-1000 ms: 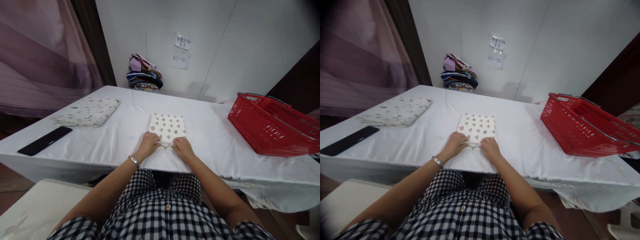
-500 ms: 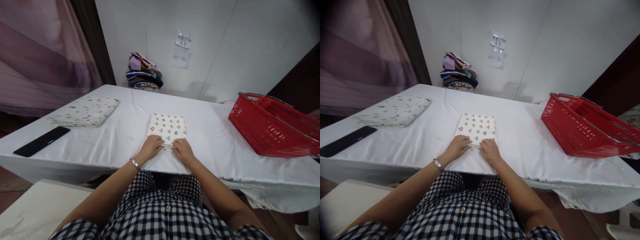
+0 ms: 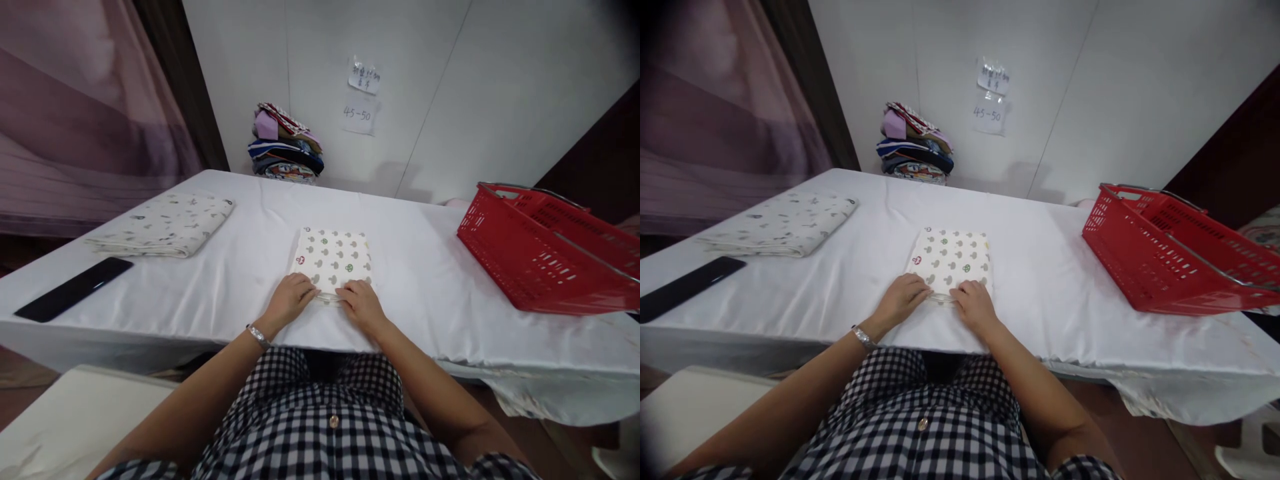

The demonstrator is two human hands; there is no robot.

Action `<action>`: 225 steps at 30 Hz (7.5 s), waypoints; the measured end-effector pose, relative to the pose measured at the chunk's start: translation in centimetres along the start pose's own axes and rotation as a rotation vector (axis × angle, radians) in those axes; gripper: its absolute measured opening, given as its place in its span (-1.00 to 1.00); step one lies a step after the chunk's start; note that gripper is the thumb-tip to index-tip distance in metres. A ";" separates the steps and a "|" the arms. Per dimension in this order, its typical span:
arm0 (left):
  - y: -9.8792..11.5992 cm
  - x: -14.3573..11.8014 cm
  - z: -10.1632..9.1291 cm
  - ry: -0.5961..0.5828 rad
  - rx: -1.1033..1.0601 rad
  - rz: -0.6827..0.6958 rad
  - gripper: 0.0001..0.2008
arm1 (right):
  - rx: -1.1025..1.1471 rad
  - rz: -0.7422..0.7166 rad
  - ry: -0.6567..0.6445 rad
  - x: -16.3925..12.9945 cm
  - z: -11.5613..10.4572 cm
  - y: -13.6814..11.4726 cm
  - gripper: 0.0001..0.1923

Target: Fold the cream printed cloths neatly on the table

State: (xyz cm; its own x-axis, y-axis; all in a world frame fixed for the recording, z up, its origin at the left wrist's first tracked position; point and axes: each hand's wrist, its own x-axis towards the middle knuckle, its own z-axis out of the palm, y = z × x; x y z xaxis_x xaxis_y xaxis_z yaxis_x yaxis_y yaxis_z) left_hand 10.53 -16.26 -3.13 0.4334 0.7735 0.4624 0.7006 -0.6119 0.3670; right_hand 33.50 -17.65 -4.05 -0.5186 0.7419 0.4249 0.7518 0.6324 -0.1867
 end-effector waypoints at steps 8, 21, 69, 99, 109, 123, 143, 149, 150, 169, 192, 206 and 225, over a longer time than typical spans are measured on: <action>-0.1 1.9 0.2 0.129 0.055 -0.315 -0.81 | 0.125 0.014 0.049 0.2 -0.2 0.2 -0.75; -1.9 2.6 0.3 0.086 -0.276 -0.715 -0.63 | 0.561 0.619 0.283 -1.3 2.8 5.7 -0.53; -1.2 4.0 3.1 0.098 0.067 -0.096 -0.80 | 0.045 0.034 0.235 4.2 3.2 3.8 -0.79; -1.1 2.5 3.0 0.122 0.172 -0.126 -0.76 | -0.050 0.088 0.238 3.2 3.8 3.0 -0.79; -0.9 2.2 2.8 0.099 0.223 -0.164 -0.69 | -0.078 0.090 0.268 2.9 3.4 2.5 -0.73; -1.7 3.6 3.2 0.093 0.206 -0.084 -0.78 | -0.156 0.205 0.131 3.9 3.3 2.1 -0.75; -1.9 3.6 3.1 0.059 0.124 -0.078 -0.76 | -0.058 0.165 0.149 3.3 3.4 2.1 -0.71; -1.8 3.6 3.0 0.071 0.117 -0.094 -0.76 | -0.037 0.142 0.186 3.4 3.0 2.0 -0.74; -1.7 3.4 2.9 0.076 0.114 -0.097 -0.76 | -0.025 0.139 0.196 3.3 2.8 2.0 -0.74; -1.7 2.7 2.1 0.130 0.143 -0.128 -0.76 | 0.049 0.253 0.354 1.6 1.4 2.7 -0.69; -6.6 4.9 0.7 0.249 -0.272 -0.702 -0.62 | 0.509 0.708 0.460 1.5 2.1 4.1 -0.66; -7.9 5.5 1.4 0.149 -0.352 -0.746 -0.67 | 0.414 0.774 0.395 1.1 2.1 4.7 -0.58; -7.2 5.6 1.1 0.058 -0.300 -0.718 -0.77 | -0.034 0.329 -0.287 23.1 8.5 1.7 -0.52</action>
State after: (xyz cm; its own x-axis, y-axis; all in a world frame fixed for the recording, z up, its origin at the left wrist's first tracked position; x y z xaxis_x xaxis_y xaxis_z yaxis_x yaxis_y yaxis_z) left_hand 8.53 -7.37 -4.12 -0.1043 0.9923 0.0671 0.6116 0.0108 0.7911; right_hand 19.34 2.46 -2.03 -0.3381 0.9374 0.0832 0.9063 0.3482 -0.2395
